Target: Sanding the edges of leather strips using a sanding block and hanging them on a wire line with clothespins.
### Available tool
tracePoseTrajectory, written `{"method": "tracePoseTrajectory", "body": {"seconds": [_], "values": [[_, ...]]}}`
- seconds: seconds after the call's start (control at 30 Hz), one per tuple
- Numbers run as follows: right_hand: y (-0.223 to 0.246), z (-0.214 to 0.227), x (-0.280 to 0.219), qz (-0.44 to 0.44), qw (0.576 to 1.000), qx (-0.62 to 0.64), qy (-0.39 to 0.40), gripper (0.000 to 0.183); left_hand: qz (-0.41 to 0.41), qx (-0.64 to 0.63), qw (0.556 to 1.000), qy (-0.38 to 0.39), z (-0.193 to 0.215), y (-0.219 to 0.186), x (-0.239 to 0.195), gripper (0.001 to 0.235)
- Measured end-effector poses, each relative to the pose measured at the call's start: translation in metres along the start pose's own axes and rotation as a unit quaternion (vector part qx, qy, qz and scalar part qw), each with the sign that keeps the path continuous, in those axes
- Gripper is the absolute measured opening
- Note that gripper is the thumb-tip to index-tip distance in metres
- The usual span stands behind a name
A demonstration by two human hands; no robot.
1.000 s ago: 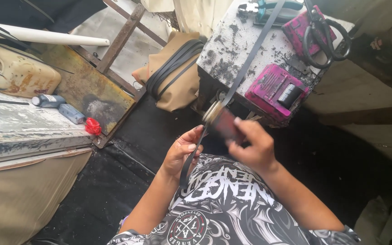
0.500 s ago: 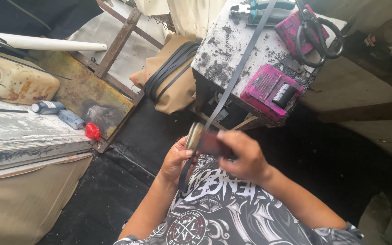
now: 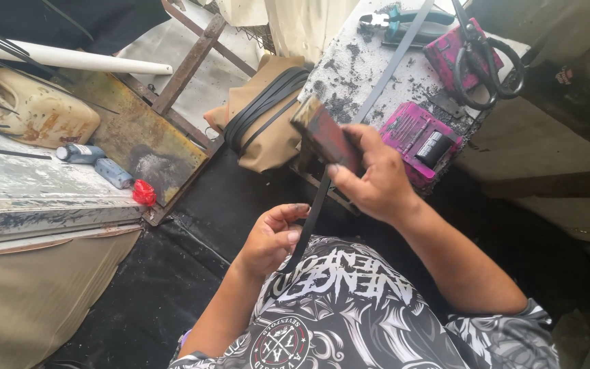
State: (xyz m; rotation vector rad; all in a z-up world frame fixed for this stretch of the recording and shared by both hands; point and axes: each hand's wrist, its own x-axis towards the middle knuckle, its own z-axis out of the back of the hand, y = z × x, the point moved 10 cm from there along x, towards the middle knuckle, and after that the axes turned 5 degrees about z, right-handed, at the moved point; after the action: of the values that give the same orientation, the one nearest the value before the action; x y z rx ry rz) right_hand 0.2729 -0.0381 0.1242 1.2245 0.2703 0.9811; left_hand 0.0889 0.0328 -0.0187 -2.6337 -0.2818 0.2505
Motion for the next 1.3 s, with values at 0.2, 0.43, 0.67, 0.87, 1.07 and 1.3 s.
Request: {"method": "tracePoseTrajectory", "body": {"seconds": [0.2,0.43,0.67,0.87,1.07,1.3], "values": [[0.018,0.021,0.047,0.016,0.996,-0.091,0.008,0.052,-0.006,0.153,0.988,0.018,-0.001,-0.022,-0.01,0.036],[0.031,0.036,0.067,0.092,0.982,-0.163,-0.022,0.045,-0.031,0.111,0.993,-0.009,-0.006,-0.041,0.003,0.046],[0.041,0.036,-0.008,0.14,0.982,-0.075,-0.104,0.056,0.013,-0.07,0.997,0.011,-0.016,-0.035,0.017,0.051],[0.025,0.005,-0.057,0.13,0.984,-0.086,-0.085,0.054,0.042,-0.124,0.991,0.037,-0.018,-0.014,0.015,0.054],[0.046,-0.014,-0.082,0.239,0.967,-0.092,-0.002,0.048,0.038,-0.128,0.991,-0.013,-0.017,-0.005,0.015,0.05],[0.064,-0.016,-0.087,0.263,0.959,-0.104,-0.03,0.044,0.026,-0.127,0.991,-0.016,0.005,0.006,0.023,0.05]]}}
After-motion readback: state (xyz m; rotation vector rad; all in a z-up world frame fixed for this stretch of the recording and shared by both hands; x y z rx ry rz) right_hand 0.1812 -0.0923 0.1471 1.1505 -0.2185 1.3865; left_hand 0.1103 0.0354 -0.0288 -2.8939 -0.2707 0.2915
